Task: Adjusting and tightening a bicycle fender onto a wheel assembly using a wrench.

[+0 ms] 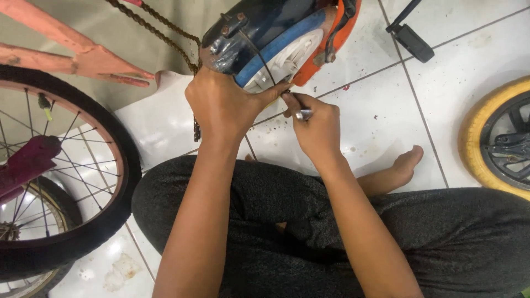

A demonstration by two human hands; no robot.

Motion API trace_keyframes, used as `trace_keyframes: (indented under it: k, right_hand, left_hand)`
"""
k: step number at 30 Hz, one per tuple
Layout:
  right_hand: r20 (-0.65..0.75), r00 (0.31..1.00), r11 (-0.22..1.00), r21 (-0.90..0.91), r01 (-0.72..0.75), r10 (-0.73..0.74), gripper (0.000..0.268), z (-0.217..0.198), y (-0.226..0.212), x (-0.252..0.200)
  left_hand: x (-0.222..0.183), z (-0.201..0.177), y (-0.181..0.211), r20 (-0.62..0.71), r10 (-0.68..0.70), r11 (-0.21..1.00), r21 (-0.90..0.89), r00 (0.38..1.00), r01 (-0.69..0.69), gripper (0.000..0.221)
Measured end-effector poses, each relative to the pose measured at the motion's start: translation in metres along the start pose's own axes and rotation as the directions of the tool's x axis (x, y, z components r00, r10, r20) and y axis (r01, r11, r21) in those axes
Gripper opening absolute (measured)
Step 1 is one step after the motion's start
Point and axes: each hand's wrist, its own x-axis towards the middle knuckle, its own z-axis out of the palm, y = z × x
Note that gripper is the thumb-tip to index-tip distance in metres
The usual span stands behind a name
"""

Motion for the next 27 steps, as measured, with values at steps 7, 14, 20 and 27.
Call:
trace_keyframes:
  k: [7, 14, 20, 27]
  right_hand:
    - [-0.082, 0.984, 0.949, -0.287, 0.131, -0.161, 0.019, -0.011, -0.010, -0.002]
    - [0.020, 0.977, 0.971, 0.110, -0.214, 0.213, 0.021, -0.003, -0.008, 0.000]
    - [0.032, 0.969, 0.960, 0.129, -0.248, 0.246, 0.027, -0.008, -0.012, 0.003]
    - [0.048, 0.889, 0.793, 0.434, -0.429, 0.455, 0.021, 0.007, 0.000, 0.005]
  left_hand:
    - [-0.001, 0.002, 0.000, -0.003, -0.009, 1.000, 0.005, 1.000, 0.009, 0.075]
    - [0.001, 0.001, 0.001, -0.011, -0.010, 1.000, 0.010, 1.000, 0.010, 0.073]
    - [0.001, 0.001, 0.001, -0.003, -0.007, 1.000, -0.005, 1.000, 0.007, 0.075]
    - [0.004, 0.006, 0.002, 0.006, -0.064, 0.998, 0.009, 0.998, 0.064, 0.074]
